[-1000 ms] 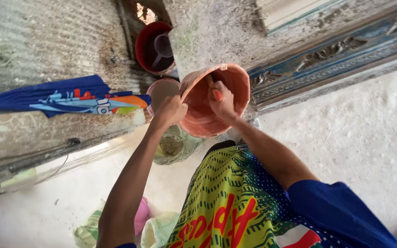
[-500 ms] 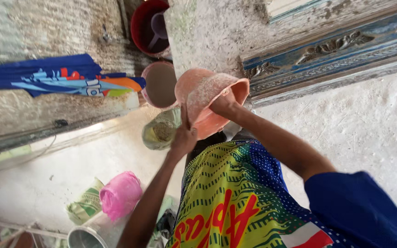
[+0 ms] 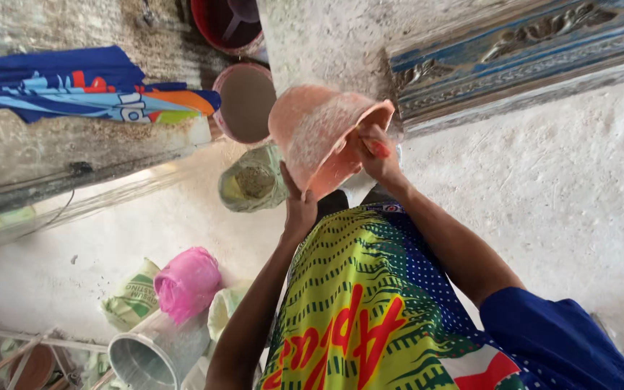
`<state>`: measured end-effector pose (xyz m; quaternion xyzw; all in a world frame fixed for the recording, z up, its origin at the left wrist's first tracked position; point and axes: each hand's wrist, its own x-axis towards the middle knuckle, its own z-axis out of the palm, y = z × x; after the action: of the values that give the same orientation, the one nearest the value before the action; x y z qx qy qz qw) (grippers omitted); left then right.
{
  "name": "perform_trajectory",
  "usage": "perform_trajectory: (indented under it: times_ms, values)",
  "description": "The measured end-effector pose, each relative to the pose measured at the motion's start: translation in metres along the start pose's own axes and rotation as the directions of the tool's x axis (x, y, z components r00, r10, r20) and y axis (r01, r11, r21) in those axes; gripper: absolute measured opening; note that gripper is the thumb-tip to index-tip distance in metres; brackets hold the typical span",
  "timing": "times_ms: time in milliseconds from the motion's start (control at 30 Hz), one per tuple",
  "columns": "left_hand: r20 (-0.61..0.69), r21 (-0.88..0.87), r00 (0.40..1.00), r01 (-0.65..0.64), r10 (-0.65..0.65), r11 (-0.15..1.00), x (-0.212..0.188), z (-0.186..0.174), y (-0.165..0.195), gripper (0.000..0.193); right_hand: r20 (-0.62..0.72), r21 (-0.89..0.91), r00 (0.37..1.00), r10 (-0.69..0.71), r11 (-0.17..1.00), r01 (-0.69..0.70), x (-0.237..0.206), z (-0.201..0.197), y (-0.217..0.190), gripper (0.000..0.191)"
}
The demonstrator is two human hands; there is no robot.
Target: The person holds a large plastic bucket and uses a small hand scraper to remove dried plaster residue from its inner walls, rotating the bucket to reach different sides and occasionally picking at the residue by hand. The scraping continues around the bucket interior throughout the clip.
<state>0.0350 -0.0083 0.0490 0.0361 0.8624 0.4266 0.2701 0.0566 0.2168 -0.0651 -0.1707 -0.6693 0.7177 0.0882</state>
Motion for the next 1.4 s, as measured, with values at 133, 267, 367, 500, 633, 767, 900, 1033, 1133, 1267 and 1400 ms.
perform_trajectory:
  times_ms: [133,267,367,500,633,767,900,1033,1133,1267,1400]
  values:
    - [0.104,0.190,0.873,0.452,-0.476,0.871,0.008,-0.002,0.007,0.087,0.307,-0.310,0.951,-0.019,0.943,0.119,-0.017,-0.013,-0.002,0.011]
    - [0.064,-0.053,0.996,0.065,-0.061,0.996,0.008,-0.005,-0.004,0.088,0.025,-0.029,0.924,0.381,0.924,-0.381,-0.027,-0.023,-0.021,0.006]
    - [0.011,-0.054,0.999,-0.030,0.031,0.998,0.022,0.000,-0.021,0.079,-0.027,0.246,0.973,0.229,0.945,-0.216,-0.034,-0.021,-0.042,0.008]
    - [0.016,-0.094,0.999,-0.049,0.051,0.994,0.048,0.003,-0.037,0.071,0.029,-0.136,0.934,0.355,0.928,-0.348,-0.039,-0.009,-0.067,0.011]
    - [0.190,0.064,0.966,0.167,-0.177,0.984,0.044,-0.020,-0.028,0.065,-0.189,-0.535,0.982,0.008,0.838,-0.109,-0.030,0.005,-0.081,0.014]
    - [0.075,0.165,0.997,-0.048,0.036,0.985,0.032,-0.053,0.014,0.107,0.418,-0.613,0.889,-0.187,0.664,0.428,-0.001,0.021,-0.081,0.019]
    - [0.035,0.180,0.987,0.150,-0.159,0.972,0.034,-0.045,0.051,0.091,0.455,-0.764,0.883,0.111,0.559,0.324,0.041,0.038,-0.065,0.021]
    - [-0.110,0.171,0.992,-0.045,0.065,0.984,0.020,-0.011,0.034,0.088,0.086,-0.483,0.919,-0.385,0.791,0.376,0.067,0.044,-0.044,0.026]
    - [-0.020,-0.048,0.970,0.243,-0.244,0.969,0.007,0.002,-0.005,0.093,0.365,-0.541,0.919,-0.150,0.769,0.340,0.070,0.039,-0.033,0.034]
    - [-0.130,-0.107,0.988,-0.097,0.083,0.989,0.004,0.007,-0.043,0.085,0.248,-0.581,0.966,0.064,0.808,0.096,0.060,0.026,-0.024,0.022]
    - [-0.118,-0.156,0.991,-0.088,0.070,0.984,0.013,0.011,-0.049,0.087,0.084,-0.501,0.909,-0.408,0.772,0.392,0.037,0.017,-0.014,0.018]
